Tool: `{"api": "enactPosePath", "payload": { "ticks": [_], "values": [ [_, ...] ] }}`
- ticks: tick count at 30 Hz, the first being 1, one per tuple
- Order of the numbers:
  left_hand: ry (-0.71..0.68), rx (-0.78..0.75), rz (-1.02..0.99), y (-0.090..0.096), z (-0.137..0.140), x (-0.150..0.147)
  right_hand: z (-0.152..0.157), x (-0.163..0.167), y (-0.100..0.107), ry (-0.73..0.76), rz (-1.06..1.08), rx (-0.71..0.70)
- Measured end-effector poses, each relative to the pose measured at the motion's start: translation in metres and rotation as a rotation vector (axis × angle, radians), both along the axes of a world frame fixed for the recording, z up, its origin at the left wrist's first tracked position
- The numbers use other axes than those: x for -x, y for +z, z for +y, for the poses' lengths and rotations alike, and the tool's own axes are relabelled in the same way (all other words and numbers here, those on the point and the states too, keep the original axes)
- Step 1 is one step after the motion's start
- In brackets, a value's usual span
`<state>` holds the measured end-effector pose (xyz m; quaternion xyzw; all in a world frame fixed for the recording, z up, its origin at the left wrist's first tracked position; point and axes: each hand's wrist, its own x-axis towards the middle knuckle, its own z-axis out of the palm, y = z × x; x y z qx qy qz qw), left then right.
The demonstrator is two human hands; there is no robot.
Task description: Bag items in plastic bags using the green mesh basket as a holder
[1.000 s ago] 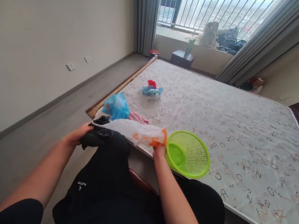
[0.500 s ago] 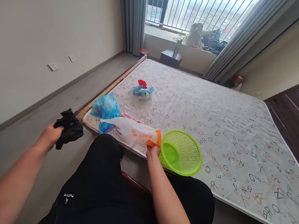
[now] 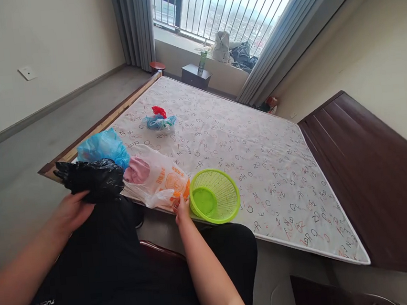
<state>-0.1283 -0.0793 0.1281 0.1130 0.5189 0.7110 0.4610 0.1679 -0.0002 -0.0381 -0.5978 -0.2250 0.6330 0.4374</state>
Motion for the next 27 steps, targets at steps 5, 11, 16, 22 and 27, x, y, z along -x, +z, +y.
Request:
{"api": "enactPosePath", "payload": {
  "ticks": [5, 11, 16, 22, 27],
  "values": [
    [-0.098, 0.073, 0.042, -0.01, 0.004, -0.025, -0.018, -0.004, 0.022, -0.1, -0.083, 0.185],
    [-0.568, 0.214, 0.24, -0.024, -0.002, -0.099, -0.058, 0.011, 0.09, 0.403, -0.041, -0.468],
    [-0.708, 0.176, 0.566, -0.037, -0.001, -0.137, -0.06, 0.005, 0.1, 0.415, -0.204, -0.468],
    [-1.015, -0.058, 0.96, -0.046, -0.014, -0.137, -0.051, -0.004, 0.089, 0.314, 0.205, -0.204],
    [-0.868, -0.091, 0.978, -0.056, 0.0, -0.136, -0.048, -0.013, 0.103, 0.426, 0.252, -0.123]
  ]
}}
